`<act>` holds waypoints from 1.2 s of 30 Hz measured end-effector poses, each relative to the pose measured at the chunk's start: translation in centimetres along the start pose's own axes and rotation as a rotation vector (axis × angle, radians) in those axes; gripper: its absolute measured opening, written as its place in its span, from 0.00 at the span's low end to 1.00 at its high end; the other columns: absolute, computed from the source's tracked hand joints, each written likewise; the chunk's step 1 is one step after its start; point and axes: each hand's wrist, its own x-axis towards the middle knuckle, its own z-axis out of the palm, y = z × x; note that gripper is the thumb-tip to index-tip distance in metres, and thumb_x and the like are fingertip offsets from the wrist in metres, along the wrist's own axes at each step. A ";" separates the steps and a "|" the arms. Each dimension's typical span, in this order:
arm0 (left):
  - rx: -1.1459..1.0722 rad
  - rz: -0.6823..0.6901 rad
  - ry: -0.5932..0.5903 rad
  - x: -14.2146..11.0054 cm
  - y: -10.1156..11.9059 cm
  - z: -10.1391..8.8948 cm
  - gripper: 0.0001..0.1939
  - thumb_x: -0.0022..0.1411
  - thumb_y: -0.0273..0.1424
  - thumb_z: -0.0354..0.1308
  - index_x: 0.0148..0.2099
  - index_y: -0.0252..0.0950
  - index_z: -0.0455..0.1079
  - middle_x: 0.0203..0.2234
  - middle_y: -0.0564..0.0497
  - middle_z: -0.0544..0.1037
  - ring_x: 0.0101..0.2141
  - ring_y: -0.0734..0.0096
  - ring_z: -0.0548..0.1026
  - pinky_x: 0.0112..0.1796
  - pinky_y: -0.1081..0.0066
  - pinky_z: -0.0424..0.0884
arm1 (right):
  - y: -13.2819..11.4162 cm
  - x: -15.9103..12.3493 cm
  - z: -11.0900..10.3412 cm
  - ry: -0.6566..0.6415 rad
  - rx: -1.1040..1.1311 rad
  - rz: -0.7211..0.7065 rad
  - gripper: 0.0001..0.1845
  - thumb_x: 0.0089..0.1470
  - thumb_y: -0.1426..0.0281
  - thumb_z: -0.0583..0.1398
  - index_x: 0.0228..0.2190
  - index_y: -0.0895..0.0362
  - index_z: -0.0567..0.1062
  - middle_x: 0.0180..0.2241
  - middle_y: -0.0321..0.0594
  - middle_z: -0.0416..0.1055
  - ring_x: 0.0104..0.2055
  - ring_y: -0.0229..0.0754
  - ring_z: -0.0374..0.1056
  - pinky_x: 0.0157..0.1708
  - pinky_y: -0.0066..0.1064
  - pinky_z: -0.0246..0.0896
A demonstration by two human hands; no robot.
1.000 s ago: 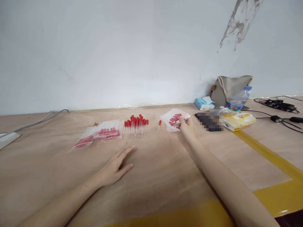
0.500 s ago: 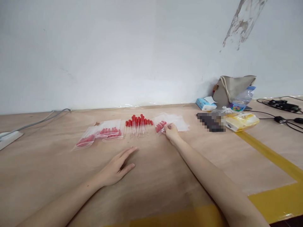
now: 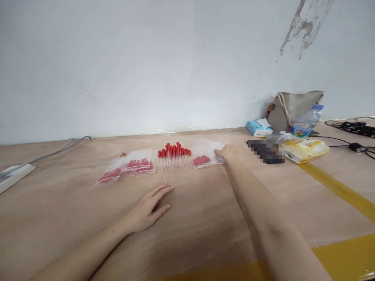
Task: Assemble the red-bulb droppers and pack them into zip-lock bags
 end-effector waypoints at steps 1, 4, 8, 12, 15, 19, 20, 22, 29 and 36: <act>0.000 0.004 0.003 0.0 0.0 0.0 0.23 0.62 0.34 0.47 0.58 0.40 0.52 0.55 0.46 0.59 0.55 0.63 0.57 0.53 0.60 0.57 | -0.1 0.2 0.3 -0.008 0.016 0.010 0.18 0.35 0.59 0.62 0.23 0.63 0.72 0.32 0.57 0.71 0.39 0.57 0.67 0.35 0.44 0.61; 0.000 0.009 0.009 0.0 0.0 0.0 0.22 0.62 0.34 0.47 0.58 0.40 0.53 0.55 0.47 0.59 0.55 0.63 0.57 0.53 0.60 0.57 | -0.1 0.1 0.2 0.025 0.090 0.022 0.13 0.38 0.63 0.61 0.23 0.62 0.72 0.29 0.55 0.70 0.37 0.56 0.67 0.34 0.43 0.61; 0.005 -0.005 -0.015 0.0 -0.1 0.0 0.23 0.62 0.35 0.46 0.59 0.40 0.52 0.55 0.46 0.58 0.55 0.63 0.56 0.53 0.59 0.57 | -0.7 -1.4 -1.6 0.255 0.251 -0.069 0.17 0.53 0.63 0.49 0.37 0.63 0.68 0.38 0.55 0.68 0.43 0.51 0.65 0.41 0.42 0.57; -0.014 -0.016 -0.001 -0.1 0.1 0.1 0.26 0.62 0.34 0.47 0.61 0.41 0.46 0.57 0.45 0.56 0.56 0.61 0.56 0.53 0.58 0.57 | -2.4 -4.9 -3.5 0.349 0.434 -0.334 0.12 0.55 0.64 0.48 0.38 0.58 0.62 0.42 0.49 0.67 0.44 0.43 0.64 0.44 0.35 0.57; 0.011 -0.005 0.170 0.0 0.2 0.0 0.30 0.61 0.33 0.48 0.62 0.41 0.41 0.58 0.44 0.51 0.57 0.58 0.51 0.53 0.56 0.55 | -3.8 -9.0 -4.4 -0.147 0.713 -0.717 0.10 0.52 0.61 0.53 0.28 0.55 0.61 0.40 0.46 0.69 0.41 0.42 0.66 0.43 0.36 0.58; 0.117 0.045 0.526 0.0 0.3 -0.2 0.31 0.59 0.33 0.49 0.61 0.42 0.41 0.58 0.45 0.51 0.59 0.52 0.46 0.54 0.49 0.50 | -4.4 -13.7 -4.4 -0.872 1.048 -0.727 0.16 0.48 0.57 0.57 0.26 0.55 0.58 0.39 0.41 0.69 0.32 0.38 0.69 0.37 0.36 0.63; 0.137 0.074 0.580 -0.1 0.3 -0.2 0.30 0.59 0.32 0.49 0.61 0.43 0.41 0.58 0.45 0.51 0.58 0.51 0.46 0.53 0.48 0.50 | -4.2 -14.2 -4.0 -0.922 1.129 -0.649 0.17 0.47 0.56 0.58 0.26 0.55 0.58 0.37 0.39 0.70 0.29 0.36 0.69 0.34 0.34 0.64; 0.169 0.141 0.620 -0.2 0.4 -0.3 0.29 0.58 0.32 0.49 0.60 0.44 0.44 0.58 0.46 0.52 0.58 0.50 0.47 0.53 0.47 0.51 | -3.8 -14.7 -2.8 -0.922 1.228 -0.458 0.18 0.45 0.55 0.59 0.26 0.54 0.58 0.32 0.35 0.71 0.24 0.33 0.67 0.26 0.27 0.63; 0.213 0.256 0.364 0.0 0.4 -0.4 0.10 0.57 0.32 0.52 0.41 0.42 0.69 0.41 0.51 0.74 0.50 0.60 0.65 0.56 0.47 0.38 | -2.9 -13.1 0.1 -0.758 0.692 -0.394 0.18 0.42 0.55 0.60 0.22 0.55 0.62 0.15 0.30 0.63 0.17 0.33 0.61 0.17 0.24 0.54; 0.047 0.172 0.122 0.1 -0.3 0.2 0.21 0.60 0.34 0.49 0.56 0.41 0.59 0.51 0.47 0.66 0.51 0.63 0.64 0.51 0.57 0.59 | -5.9 -8.8 0.3 -0.167 0.200 -0.444 0.11 0.45 0.61 0.57 0.27 0.57 0.70 0.28 0.39 0.71 0.31 0.39 0.66 0.30 0.28 0.57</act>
